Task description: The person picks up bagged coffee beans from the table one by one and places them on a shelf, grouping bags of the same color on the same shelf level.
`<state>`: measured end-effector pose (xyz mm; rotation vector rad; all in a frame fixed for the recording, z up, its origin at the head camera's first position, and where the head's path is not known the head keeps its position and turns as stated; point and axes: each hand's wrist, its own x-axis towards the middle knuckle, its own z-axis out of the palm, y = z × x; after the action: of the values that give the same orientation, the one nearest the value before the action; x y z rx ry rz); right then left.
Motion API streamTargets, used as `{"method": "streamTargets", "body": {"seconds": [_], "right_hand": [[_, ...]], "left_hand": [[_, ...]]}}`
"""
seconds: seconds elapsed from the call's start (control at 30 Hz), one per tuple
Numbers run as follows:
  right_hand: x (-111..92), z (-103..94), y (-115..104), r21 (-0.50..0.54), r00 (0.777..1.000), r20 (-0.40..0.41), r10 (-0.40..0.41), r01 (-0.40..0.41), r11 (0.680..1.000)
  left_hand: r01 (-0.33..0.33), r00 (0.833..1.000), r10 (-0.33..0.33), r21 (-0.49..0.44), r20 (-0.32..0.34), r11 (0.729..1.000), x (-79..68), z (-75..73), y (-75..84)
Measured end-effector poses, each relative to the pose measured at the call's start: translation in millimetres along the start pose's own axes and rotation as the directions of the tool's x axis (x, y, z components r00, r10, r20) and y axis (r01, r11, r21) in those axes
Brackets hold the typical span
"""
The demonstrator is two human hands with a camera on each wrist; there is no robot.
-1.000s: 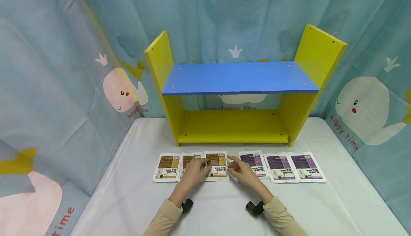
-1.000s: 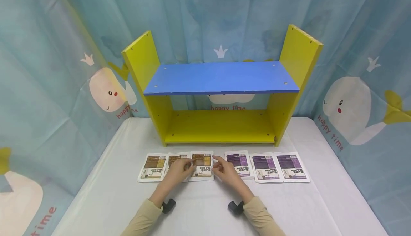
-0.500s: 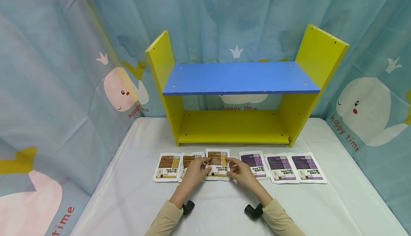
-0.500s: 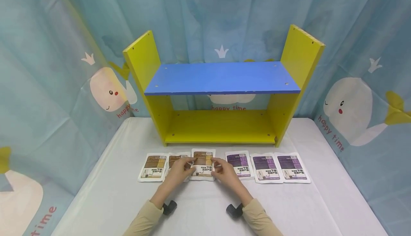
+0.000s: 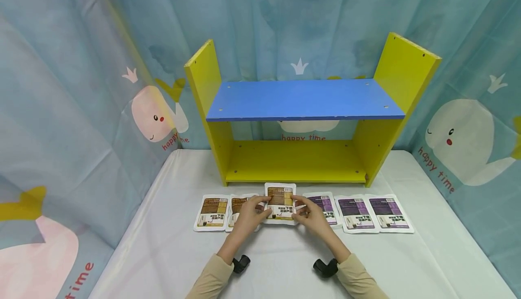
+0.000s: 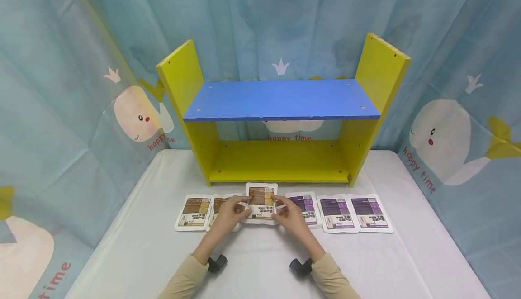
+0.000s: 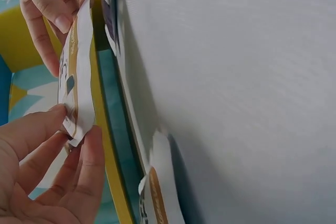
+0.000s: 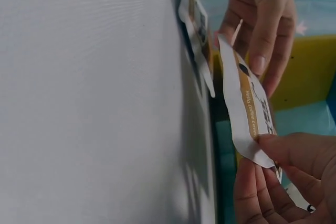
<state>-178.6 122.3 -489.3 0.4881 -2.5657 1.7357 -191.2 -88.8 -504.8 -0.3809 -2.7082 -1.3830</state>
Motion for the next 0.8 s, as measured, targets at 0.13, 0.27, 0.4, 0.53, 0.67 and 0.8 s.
{"method": "streamTargets", "body": {"seconds": [0.13,0.27,0.4,0.53,0.67,0.8], "right_hand": [[1,-5.4,-1,0.028,1.000,0.005,0.025,-0.026,0.999],[2,-11.0,-2,0.049,0.999,0.001,0.034,-0.034,0.998],[2,-16.9,-3,0.053,0.999,-0.013,0.036,-0.035,0.998],[2,-23.5,-7,0.045,0.999,-0.034,0.028,-0.026,0.999],[1,-30.6,-5,0.023,0.999,-0.042,0.009,-0.008,1.000],[0,-37.2,-11,0.032,0.998,-0.058,0.018,-0.016,0.999]], "left_hand": [[-0.005,1.000,0.004,-0.059,-0.012,0.998,3.0,0.3,4.2],[-0.023,0.999,0.020,-0.081,-0.036,0.996,6.0,1.3,8.9],[-0.029,0.998,0.023,-0.108,-0.053,0.994,8.4,2.4,15.5],[-0.016,0.999,0.009,-0.147,-0.050,0.989,10.6,3.6,21.9],[0.008,0.999,-0.016,-0.166,-0.050,0.986,13.9,5.9,26.9],[0.015,0.998,-0.026,-0.176,-0.060,0.984,17.1,6.9,34.4]]}}
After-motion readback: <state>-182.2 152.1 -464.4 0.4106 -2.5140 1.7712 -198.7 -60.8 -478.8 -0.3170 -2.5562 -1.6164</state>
